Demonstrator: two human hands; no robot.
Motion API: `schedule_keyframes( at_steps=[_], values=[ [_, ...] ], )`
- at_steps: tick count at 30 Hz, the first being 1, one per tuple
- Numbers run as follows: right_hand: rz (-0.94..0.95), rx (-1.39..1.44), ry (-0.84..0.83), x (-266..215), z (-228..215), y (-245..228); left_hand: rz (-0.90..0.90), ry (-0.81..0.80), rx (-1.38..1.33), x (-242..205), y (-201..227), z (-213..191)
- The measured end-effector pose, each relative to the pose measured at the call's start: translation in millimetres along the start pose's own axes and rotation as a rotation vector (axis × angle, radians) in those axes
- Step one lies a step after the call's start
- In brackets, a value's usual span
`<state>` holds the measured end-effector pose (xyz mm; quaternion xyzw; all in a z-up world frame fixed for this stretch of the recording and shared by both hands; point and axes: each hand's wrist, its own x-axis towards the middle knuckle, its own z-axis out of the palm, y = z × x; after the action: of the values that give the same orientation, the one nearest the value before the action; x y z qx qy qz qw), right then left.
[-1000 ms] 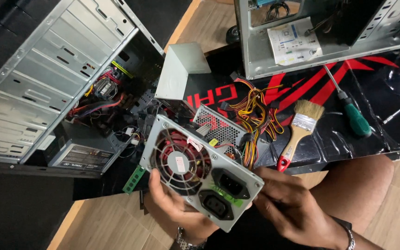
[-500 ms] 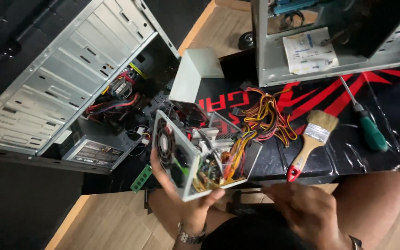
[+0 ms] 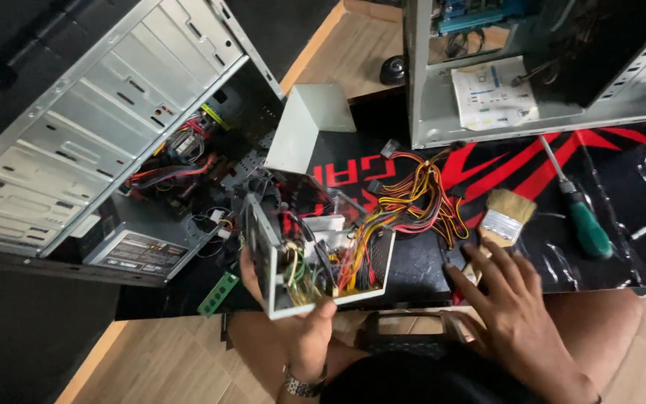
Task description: The person cleans a computer power supply unit using a brush and a screwdriver. They remove the fan cover, brush the internal components, and then reassemble the unit.
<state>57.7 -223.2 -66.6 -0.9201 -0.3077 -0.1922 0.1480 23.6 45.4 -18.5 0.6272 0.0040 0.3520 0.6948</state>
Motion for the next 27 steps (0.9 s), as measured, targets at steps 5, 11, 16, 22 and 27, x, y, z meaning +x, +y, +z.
schedule_keyframes(
  at_steps=[5,11,16,22,27],
  values=[
    [-0.094,0.280,0.017,-10,-4,21,0.181,-0.027,0.146,-4,-11,10],
    [0.438,0.644,0.367,-7,-56,-10,-0.033,-0.045,-0.116,-19,-4,21],
    [0.710,0.617,0.465,21,-53,-35,-0.058,-0.080,0.229,-28,6,18],
    [0.167,0.382,0.147,-5,10,49,0.078,-0.092,0.414,-21,12,21],
    [0.321,0.539,0.357,4,-29,0,0.060,-0.080,0.442,-15,9,15]
  ],
)
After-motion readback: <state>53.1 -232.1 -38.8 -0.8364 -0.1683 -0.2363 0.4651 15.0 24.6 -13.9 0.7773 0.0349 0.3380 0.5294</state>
